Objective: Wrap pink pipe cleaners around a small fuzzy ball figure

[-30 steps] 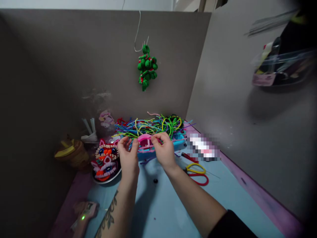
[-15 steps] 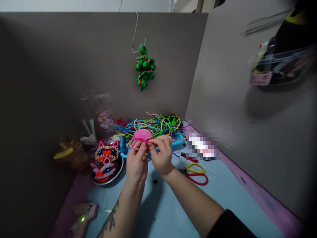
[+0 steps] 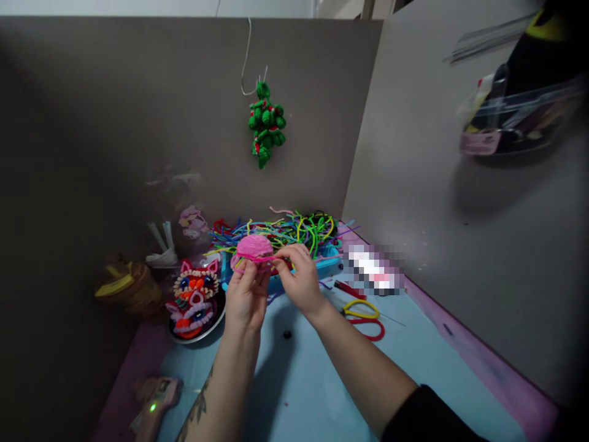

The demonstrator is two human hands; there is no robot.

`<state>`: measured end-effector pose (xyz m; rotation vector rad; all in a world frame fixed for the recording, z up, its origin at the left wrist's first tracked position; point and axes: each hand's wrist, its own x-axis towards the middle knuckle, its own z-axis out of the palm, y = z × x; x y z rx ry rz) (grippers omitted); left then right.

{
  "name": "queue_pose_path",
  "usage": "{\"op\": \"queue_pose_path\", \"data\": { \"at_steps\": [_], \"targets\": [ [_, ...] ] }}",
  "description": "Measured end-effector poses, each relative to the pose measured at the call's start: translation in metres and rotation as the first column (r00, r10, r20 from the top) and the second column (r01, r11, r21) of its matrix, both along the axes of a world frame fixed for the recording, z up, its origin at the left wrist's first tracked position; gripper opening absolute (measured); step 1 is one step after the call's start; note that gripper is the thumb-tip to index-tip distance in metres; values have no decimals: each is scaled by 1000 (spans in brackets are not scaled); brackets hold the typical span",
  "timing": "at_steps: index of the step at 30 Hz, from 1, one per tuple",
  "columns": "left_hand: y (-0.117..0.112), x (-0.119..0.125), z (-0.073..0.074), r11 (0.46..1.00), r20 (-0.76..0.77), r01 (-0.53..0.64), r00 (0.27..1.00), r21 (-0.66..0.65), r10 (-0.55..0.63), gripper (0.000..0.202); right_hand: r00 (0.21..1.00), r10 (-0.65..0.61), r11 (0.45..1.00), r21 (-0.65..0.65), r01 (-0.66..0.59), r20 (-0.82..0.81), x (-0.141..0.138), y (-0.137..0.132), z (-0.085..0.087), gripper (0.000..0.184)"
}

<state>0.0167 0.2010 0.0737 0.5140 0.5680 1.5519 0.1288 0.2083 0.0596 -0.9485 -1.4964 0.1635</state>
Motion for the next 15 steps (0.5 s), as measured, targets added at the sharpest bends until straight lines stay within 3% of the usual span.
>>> {"op": "queue_pose_path", "data": {
  "at_steps": [3,5,9,15],
  "targets": [
    [2,-2,-1,1000,2,6,1000,6,-6,32,998,39,997,-63,-42,-58,0,1,2,12],
    [2,-3,-2,1000,-5,10,1000,5,-10,29,980,75,982,-155,-104,-183,-1,2,2,10],
    [3,-2,-4,999,-14,46,999,-4,-46,26,856,146,889,-314,-334,-496,-1,8,1,15],
    [6,-6,-9,995,-7,93,996,-38,-93,23,685,133,798,-332,-502,-716,1,17,0,27]
  ]
}}
